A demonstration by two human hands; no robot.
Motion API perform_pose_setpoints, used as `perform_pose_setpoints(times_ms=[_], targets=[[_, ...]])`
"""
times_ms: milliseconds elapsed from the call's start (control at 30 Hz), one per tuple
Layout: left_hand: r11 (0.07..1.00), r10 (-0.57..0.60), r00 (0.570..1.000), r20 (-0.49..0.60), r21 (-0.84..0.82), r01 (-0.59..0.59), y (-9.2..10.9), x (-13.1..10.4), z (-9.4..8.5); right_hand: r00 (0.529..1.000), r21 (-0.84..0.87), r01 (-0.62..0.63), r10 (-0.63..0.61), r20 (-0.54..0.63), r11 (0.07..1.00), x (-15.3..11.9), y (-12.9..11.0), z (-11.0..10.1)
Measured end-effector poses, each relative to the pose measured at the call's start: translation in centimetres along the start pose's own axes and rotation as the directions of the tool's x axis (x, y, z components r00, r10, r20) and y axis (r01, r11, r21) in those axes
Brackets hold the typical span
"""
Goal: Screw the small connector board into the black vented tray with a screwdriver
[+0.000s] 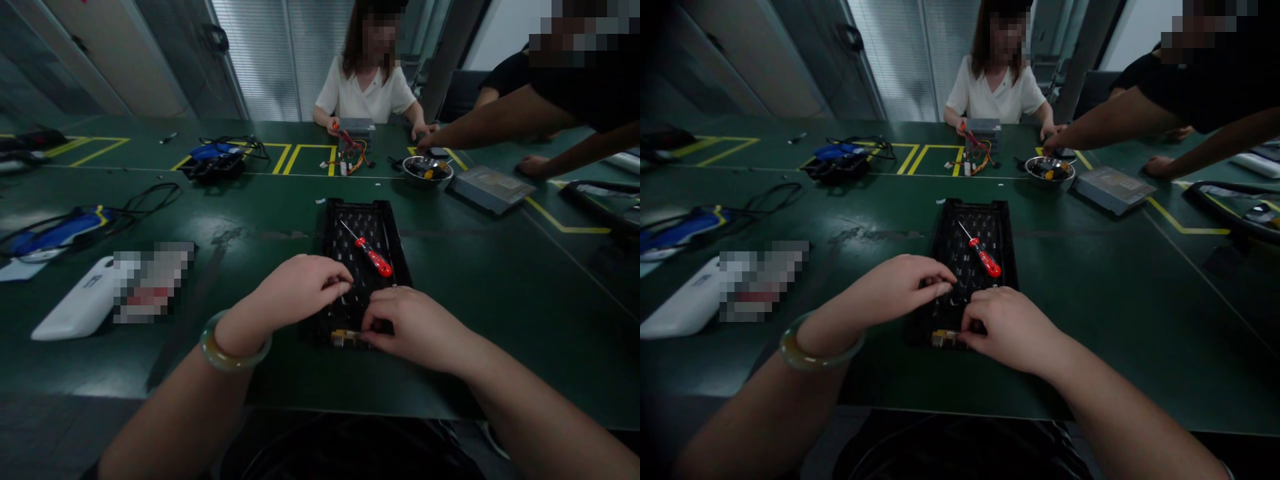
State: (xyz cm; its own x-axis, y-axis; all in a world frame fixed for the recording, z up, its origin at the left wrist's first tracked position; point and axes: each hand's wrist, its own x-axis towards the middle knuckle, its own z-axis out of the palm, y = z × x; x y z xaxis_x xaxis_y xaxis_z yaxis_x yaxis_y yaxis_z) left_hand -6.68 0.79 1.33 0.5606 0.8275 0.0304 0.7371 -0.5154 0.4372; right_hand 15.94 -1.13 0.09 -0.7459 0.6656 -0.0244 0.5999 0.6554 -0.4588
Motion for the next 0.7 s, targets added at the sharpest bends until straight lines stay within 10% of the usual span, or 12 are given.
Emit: perform_pose_setpoints(times_ms=[133, 700], targets=[[0.982, -0.114, 0.975, -0.192, 0.128, 0.140, -1.6, 0.4, 0.9, 1.000, 0.012, -0.003, 0.003, -0.008, 1.000, 0.1, -0.2, 0.5], [0.978, -0.190, 0.975, -0.112, 0.068, 0.198, -2.2, 0.4, 1.9, 0.999, 0.027, 0.040, -0.039, -0.024, 0.999, 0.5, -0.4, 1.3]])
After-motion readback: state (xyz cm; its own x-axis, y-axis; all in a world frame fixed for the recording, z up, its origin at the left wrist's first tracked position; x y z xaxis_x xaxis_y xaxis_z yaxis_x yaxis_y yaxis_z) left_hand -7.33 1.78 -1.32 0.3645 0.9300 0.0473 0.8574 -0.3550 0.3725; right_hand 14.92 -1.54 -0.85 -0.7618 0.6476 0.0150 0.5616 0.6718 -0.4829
